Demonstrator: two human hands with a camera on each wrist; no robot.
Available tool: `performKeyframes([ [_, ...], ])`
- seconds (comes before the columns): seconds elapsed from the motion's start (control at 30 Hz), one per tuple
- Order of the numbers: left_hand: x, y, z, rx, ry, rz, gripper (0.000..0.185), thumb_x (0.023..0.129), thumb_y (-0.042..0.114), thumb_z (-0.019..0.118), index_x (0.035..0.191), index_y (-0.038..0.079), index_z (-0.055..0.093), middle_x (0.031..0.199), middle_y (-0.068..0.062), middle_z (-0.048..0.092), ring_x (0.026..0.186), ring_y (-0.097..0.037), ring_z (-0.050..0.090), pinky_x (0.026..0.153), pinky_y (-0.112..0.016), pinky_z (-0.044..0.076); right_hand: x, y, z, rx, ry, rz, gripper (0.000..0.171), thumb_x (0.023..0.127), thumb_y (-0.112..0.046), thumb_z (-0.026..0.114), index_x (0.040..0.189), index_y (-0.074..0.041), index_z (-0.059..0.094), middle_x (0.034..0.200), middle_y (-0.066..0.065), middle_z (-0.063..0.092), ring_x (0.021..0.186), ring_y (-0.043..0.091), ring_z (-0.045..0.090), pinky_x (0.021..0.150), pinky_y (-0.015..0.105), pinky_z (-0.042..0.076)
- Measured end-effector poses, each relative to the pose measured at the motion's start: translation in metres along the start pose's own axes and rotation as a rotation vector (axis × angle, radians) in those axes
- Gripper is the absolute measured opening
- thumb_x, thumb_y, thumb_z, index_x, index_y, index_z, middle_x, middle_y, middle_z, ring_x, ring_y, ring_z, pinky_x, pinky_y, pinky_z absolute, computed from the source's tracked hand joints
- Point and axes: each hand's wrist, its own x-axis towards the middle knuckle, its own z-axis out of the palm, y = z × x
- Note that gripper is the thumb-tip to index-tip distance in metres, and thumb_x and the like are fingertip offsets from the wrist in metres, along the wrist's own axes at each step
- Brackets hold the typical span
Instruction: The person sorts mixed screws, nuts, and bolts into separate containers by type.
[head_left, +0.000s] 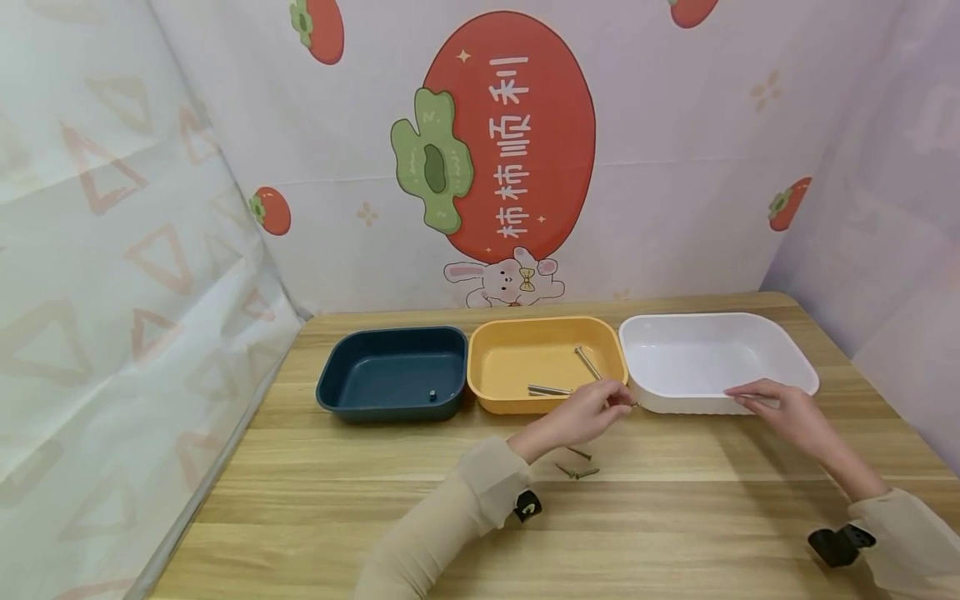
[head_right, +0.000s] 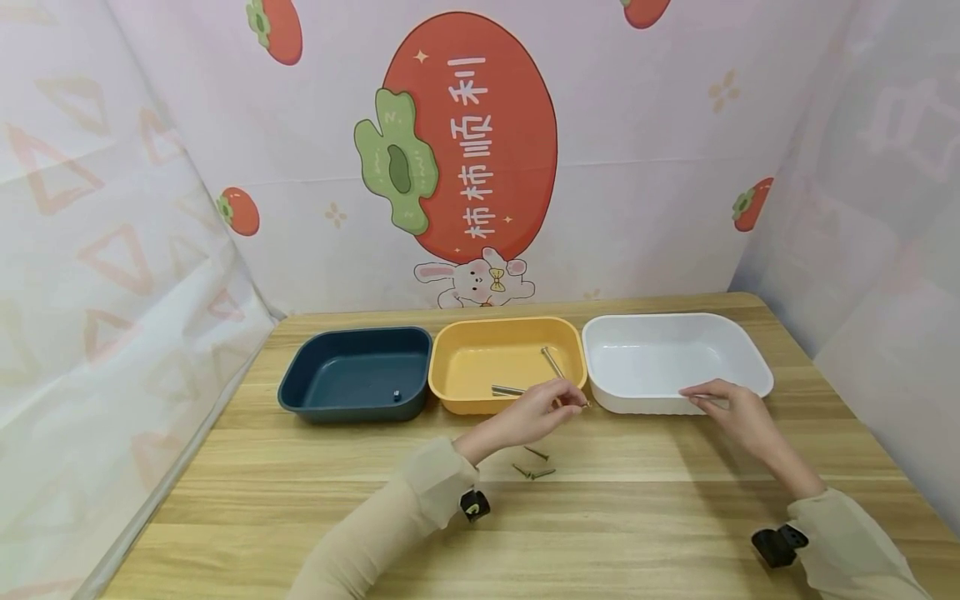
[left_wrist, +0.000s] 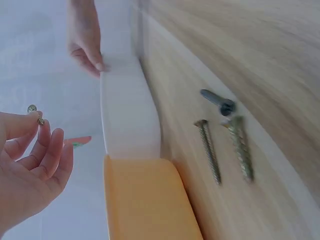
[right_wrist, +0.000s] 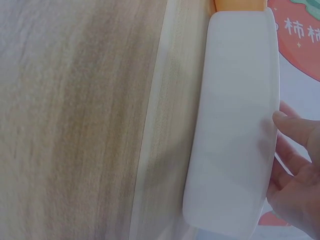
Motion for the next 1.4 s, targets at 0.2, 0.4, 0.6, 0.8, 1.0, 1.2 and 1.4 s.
performKeyframes([
  [0.2,0.012,0.005,0.002,-0.054,0.067,-0.031,0.014,0.089,0.010,0.051,0.101,0.005,0.058,0.089,0.001,0.054,0.078,-0.001,0.047,0.068,-0.007,0.037,0.000,-0.001,0.001,0.010,0.002,-0.006,0.012,0.075,0.010,0.061,0.087,0.007,0.064,0.088,-0.027,0.056,0.083,-0.020,0.046,0.066,0.001,0.037],
  [0.4,0.023,0.006,0.009,-0.095,0.126,-0.074,0.013,0.089,0.010,0.051,0.099,0.005,0.058,0.087,0.002,0.054,0.078,-0.001,0.046,0.068,-0.007,0.038,0.000,0.000,0.001,0.007,0.003,-0.015,0.012,0.075,0.009,0.061,0.087,0.006,0.064,0.089,-0.028,0.055,0.083,-0.020,0.046,0.066,0.001,0.037],
  [0.6,0.036,0.003,0.018,-0.161,0.176,-0.136,0.012,0.089,0.009,0.052,0.099,0.005,0.058,0.084,0.002,0.053,0.075,-0.001,0.046,0.065,-0.008,0.038,0.000,0.001,0.001,0.005,0.009,-0.016,0.013,0.075,0.009,0.061,0.087,0.006,0.064,0.089,-0.028,0.055,0.084,-0.021,0.046,0.066,0.001,0.037],
  [0.8,0.049,0.000,0.027,-0.185,0.218,-0.163,0.011,0.089,0.009,0.052,0.097,0.004,0.057,0.081,0.001,0.052,0.071,-0.002,0.046,0.061,-0.008,0.038,-0.001,0.001,0.002,0.002,0.014,-0.025,0.013,0.075,0.010,0.061,0.087,0.007,0.064,0.089,-0.029,0.055,0.084,-0.021,0.045,0.067,0.000,0.036],
  [1.0,0.060,-0.002,0.033,-0.142,0.239,-0.173,0.010,0.087,0.009,0.054,0.095,0.004,0.058,0.076,0.003,0.049,0.070,-0.002,0.043,0.061,-0.008,0.034,0.000,0.002,0.002,-0.002,0.017,-0.030,0.012,0.075,0.010,0.061,0.087,0.007,0.064,0.089,-0.029,0.054,0.084,-0.021,0.045,0.067,0.000,0.036],
  [1.2,0.068,-0.001,0.039,-0.116,0.251,-0.190,0.009,0.087,0.009,0.055,0.093,0.005,0.059,0.074,0.005,0.047,0.069,-0.001,0.042,0.062,-0.006,0.033,0.000,0.002,0.001,-0.001,0.013,-0.025,0.012,0.075,0.009,0.061,0.087,0.006,0.064,0.089,-0.029,0.054,0.085,-0.021,0.045,0.067,0.000,0.036],
  [1.4,0.073,-0.002,0.044,-0.115,0.272,-0.210,0.008,0.086,0.009,0.056,0.092,0.006,0.059,0.073,0.006,0.045,0.068,-0.001,0.041,0.060,-0.007,0.032,0.001,0.001,0.001,0.000,0.013,-0.030,0.013,0.074,0.010,0.061,0.087,0.006,0.064,0.089,-0.028,0.055,0.085,-0.021,0.045,0.069,0.000,0.035],
])
